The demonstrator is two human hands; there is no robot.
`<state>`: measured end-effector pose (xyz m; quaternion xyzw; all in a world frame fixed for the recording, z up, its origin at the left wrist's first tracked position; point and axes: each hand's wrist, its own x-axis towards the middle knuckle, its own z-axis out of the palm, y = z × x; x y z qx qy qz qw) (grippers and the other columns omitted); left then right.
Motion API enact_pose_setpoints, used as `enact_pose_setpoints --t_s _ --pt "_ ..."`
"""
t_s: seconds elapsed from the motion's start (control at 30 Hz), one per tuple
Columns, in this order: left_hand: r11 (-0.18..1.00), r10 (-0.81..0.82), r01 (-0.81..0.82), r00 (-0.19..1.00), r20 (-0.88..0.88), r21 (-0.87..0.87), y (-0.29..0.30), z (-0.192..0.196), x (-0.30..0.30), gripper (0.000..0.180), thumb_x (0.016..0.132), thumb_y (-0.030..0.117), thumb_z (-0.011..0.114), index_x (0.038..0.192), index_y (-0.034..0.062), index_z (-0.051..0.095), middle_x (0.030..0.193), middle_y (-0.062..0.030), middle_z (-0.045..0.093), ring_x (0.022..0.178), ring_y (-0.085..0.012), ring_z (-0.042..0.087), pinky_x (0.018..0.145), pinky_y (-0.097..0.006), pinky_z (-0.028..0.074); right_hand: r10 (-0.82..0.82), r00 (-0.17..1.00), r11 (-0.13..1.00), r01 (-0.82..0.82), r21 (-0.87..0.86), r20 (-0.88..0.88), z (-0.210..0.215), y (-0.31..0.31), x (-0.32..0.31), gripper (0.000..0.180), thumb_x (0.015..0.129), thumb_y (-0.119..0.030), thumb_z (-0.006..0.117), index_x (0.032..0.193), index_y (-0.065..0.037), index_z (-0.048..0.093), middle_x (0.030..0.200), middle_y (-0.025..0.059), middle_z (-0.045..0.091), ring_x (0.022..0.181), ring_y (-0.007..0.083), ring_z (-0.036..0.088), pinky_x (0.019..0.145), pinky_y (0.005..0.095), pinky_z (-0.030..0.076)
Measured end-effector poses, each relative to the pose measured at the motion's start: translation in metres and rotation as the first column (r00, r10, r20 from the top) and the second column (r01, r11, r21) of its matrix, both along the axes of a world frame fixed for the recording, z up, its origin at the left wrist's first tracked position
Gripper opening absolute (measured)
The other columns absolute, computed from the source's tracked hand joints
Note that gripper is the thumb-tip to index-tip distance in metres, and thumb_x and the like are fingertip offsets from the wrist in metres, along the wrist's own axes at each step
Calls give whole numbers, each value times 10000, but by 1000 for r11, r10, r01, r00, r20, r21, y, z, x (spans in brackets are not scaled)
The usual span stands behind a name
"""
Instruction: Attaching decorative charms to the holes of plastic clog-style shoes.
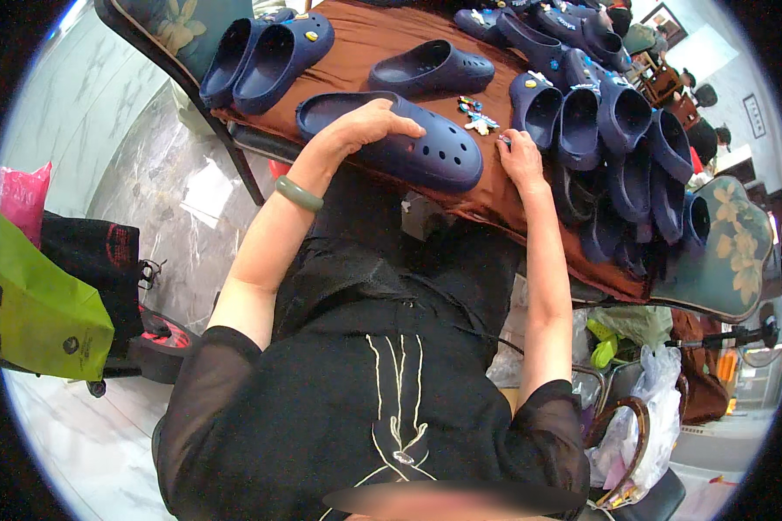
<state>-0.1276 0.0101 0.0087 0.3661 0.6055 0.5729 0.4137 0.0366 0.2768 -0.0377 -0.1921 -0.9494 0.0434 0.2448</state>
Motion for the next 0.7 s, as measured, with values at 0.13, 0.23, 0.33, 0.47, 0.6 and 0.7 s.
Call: enact_pose_setpoints --t_s 0.13,0.23,0.33,0.47,0.6,0.7 --pt "997 28 -26 999 -29 73 1 -4 3 199 722 175 676 835 12 663 768 -67 645 678 -146 590 641 -277 464 -22 999 971 33 236 -50 11 -9 -18 145 817 -164 567 915 -65 606 959 139 572 913 325 564 771 416 474" --pt "1000 0 0 999 -32 -5 4 2 3 229 727 210 681 877 38 657 802 -35 644 692 -122 586 662 -263 467 46 995 990 -34 136 -90 7 -1 -38 184 811 -145 558 965 -70 626 1002 148 594 930 341 570 800 417 469" --pt "999 20 -22 998 -58 -29 7 4 3 215 718 217 690 835 39 655 757 -38 636 652 -123 582 627 -264 463 43 985 999 -40 -23 167 6 8 -54 225 816 -151 544 1006 -80 641 1026 166 610 955 343 576 829 420 460" --pt "999 40 -42 998 -52 -33 9 5 0 204 709 215 697 801 39 650 726 -41 628 626 -128 580 600 -265 461 6 997 993 4 -117 83 4 23 -56 221 822 -156 531 996 -94 653 1016 184 614 978 315 581 842 420 455" --pt "997 65 -67 997 -46 -34 9 8 -5 203 700 203 701 793 31 649 725 -50 629 623 -135 582 595 -267 462 22 1000 1000 -22 -11 -19 5 11 -54 200 822 -144 527 958 -86 661 985 154 614 949 340 561 824 415 458" --pt "999 52 -52 997 -50 9 13 4 -7 219 682 202 706 796 23 652 736 -51 634 644 -140 584 616 -276 464 178 984 975 -173 143 -26 4 0 -54 207 809 -204 593 986 -111 647 945 133 569 924 342 532 790 422 462"
